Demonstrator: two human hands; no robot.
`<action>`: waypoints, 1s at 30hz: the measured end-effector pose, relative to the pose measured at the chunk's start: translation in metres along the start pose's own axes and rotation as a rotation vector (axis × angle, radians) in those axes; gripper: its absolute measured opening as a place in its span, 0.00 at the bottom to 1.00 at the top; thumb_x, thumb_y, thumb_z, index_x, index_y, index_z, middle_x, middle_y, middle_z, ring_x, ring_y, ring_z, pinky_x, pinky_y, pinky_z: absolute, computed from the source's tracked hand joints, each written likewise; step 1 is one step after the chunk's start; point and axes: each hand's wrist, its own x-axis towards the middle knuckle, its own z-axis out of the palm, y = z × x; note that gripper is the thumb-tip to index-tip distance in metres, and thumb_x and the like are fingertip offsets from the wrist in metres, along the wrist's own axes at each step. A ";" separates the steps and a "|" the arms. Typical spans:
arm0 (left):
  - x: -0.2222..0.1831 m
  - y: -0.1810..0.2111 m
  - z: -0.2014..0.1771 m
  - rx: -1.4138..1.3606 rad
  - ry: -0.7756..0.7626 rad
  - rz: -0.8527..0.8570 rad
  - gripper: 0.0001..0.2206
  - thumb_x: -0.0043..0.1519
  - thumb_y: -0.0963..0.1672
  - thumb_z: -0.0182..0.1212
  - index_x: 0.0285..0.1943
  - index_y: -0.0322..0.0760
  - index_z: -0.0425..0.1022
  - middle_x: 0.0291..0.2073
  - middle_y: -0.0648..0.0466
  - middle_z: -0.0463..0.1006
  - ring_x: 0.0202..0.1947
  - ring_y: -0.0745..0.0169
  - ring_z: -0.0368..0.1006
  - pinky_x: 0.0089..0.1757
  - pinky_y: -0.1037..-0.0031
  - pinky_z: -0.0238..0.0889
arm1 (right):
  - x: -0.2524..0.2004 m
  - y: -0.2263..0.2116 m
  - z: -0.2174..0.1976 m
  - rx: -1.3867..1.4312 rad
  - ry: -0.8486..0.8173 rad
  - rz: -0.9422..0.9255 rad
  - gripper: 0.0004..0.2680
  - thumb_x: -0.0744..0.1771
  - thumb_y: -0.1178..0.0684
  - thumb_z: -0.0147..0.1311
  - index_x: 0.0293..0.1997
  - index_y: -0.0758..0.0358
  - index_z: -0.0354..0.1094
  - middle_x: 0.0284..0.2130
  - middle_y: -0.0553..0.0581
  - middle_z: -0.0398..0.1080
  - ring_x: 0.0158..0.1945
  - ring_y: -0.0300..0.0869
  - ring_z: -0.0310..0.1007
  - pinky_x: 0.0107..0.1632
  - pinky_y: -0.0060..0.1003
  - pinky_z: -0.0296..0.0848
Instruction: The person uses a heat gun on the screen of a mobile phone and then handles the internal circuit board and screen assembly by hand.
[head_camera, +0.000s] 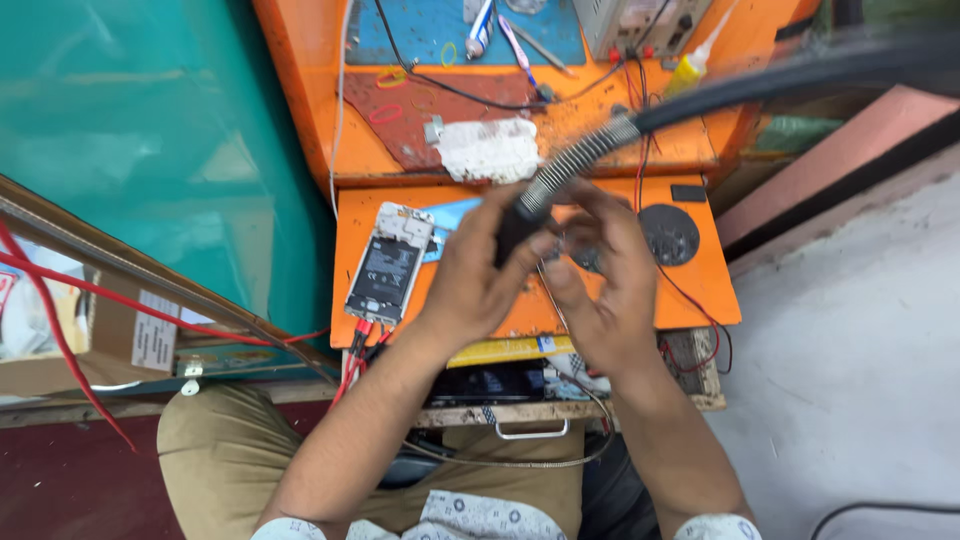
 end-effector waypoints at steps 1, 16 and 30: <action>0.002 0.003 -0.002 -0.001 0.007 0.010 0.22 0.68 0.48 0.65 0.69 0.43 0.65 0.52 0.52 0.79 0.55 0.56 0.76 0.59 0.60 0.66 | -0.006 -0.010 -0.002 -0.208 0.109 -0.079 0.19 0.70 0.45 0.63 0.60 0.69 0.62 0.50 0.60 0.68 0.49 0.44 0.69 0.55 0.33 0.70; -0.023 0.048 0.003 0.380 0.290 0.458 0.25 0.60 0.48 0.72 0.65 0.43 0.69 0.66 0.47 0.66 0.70 0.43 0.58 0.69 0.47 0.38 | 0.014 -0.127 -0.092 -1.562 -0.189 -0.371 0.17 0.63 0.48 0.65 0.58 0.52 0.75 0.39 0.51 0.75 0.35 0.40 0.73 0.36 0.38 0.69; -0.131 -0.096 -0.034 0.586 0.484 -0.037 0.24 0.44 0.47 0.76 0.49 0.42 0.77 0.53 0.48 0.74 0.62 0.37 0.66 0.61 0.51 0.57 | 0.182 -0.050 -0.193 -1.434 0.065 -0.130 0.16 0.62 0.49 0.68 0.55 0.54 0.76 0.41 0.52 0.76 0.37 0.42 0.73 0.40 0.39 0.70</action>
